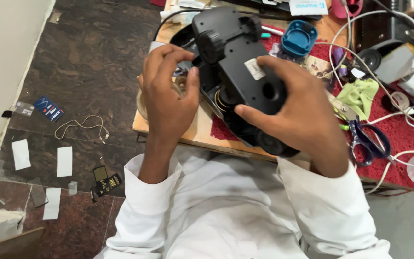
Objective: The person disassembles a black handheld electronic device, removes the back cover, and uses a screwdriver to unscrew components from the base. They handle internal parts and wires while working on a cluttered workbench.
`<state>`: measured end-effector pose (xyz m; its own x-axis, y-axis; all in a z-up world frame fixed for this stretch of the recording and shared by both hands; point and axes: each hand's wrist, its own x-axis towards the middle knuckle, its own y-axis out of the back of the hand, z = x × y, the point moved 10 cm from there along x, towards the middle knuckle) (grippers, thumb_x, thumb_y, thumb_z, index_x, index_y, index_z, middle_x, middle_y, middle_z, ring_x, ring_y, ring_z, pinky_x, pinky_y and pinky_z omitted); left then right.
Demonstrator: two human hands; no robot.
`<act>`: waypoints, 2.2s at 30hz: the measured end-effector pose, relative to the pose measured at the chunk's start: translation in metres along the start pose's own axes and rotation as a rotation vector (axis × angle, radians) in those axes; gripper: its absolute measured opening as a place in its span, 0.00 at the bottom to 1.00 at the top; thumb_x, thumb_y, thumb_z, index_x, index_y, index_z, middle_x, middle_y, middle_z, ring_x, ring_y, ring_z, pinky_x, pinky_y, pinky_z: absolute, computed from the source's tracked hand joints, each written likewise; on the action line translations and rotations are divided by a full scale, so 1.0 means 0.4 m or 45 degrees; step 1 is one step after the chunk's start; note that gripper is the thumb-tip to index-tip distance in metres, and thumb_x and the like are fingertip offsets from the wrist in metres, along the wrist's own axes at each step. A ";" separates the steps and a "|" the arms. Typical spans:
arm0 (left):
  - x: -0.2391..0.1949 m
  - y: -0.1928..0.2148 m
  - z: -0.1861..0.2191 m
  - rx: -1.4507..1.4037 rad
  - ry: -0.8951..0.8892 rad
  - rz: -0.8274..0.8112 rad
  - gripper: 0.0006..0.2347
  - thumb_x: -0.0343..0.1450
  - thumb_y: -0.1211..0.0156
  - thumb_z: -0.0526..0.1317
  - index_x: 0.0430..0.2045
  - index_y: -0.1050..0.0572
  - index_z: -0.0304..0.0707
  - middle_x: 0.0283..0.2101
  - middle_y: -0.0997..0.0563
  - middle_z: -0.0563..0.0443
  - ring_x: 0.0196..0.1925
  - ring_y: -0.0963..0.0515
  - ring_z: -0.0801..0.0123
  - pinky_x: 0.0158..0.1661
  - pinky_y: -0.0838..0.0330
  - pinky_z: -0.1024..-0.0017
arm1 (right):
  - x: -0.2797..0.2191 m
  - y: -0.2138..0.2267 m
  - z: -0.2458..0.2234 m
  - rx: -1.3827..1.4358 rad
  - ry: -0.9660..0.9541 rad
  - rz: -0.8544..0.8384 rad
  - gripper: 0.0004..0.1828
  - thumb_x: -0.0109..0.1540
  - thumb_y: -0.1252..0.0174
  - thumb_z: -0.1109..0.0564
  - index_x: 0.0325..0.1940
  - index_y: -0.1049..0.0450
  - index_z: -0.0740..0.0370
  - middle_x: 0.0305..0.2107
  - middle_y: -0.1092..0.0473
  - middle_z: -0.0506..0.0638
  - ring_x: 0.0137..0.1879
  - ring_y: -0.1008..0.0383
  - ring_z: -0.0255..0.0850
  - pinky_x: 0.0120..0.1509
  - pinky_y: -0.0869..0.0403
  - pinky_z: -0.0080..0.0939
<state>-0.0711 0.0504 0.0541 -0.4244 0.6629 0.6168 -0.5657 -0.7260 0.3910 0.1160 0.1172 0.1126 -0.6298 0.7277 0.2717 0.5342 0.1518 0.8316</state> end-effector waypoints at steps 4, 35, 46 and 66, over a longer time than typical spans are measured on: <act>-0.018 0.024 -0.041 -0.099 0.097 0.073 0.11 0.70 0.34 0.30 0.45 0.23 0.35 0.51 0.24 0.46 0.54 0.21 0.56 0.54 0.27 0.63 | 0.035 -0.061 -0.032 -0.155 0.037 -0.023 0.39 0.51 0.25 0.45 0.61 0.28 0.65 0.48 0.26 0.61 0.53 0.26 0.59 0.56 0.28 0.54; -0.192 -0.032 0.073 -0.358 0.157 -0.148 0.21 0.71 0.37 0.32 0.59 0.33 0.29 0.58 0.29 0.33 0.61 0.24 0.43 0.60 0.27 0.57 | 0.059 -0.079 0.016 -0.110 0.018 -0.228 0.44 0.49 0.25 0.44 0.65 0.29 0.61 0.51 0.26 0.59 0.53 0.23 0.50 0.57 0.26 0.47; -0.257 -0.080 0.037 -0.537 0.244 -0.150 0.20 0.72 0.37 0.33 0.59 0.33 0.27 0.59 0.30 0.35 0.54 0.22 0.51 0.55 0.25 0.62 | 0.051 -0.054 0.116 0.593 -0.309 -0.293 0.35 0.56 0.32 0.59 0.68 0.31 0.61 0.54 0.26 0.54 0.54 0.24 0.37 0.56 0.24 0.37; -0.268 -0.121 0.001 -0.689 0.188 -0.084 0.27 0.71 0.35 0.34 0.65 0.39 0.27 0.65 0.36 0.31 0.67 0.30 0.40 0.64 0.30 0.55 | 0.063 -0.103 -0.059 -0.299 0.068 -0.145 0.44 0.52 0.23 0.47 0.67 0.30 0.69 0.51 0.25 0.64 0.52 0.21 0.50 0.55 0.24 0.46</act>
<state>0.0019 0.0143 -0.0305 -0.4485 0.7505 0.4853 -0.8598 -0.5106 -0.0049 0.0648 0.1137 0.0967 -0.7104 0.6777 0.1898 0.3165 0.0667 0.9463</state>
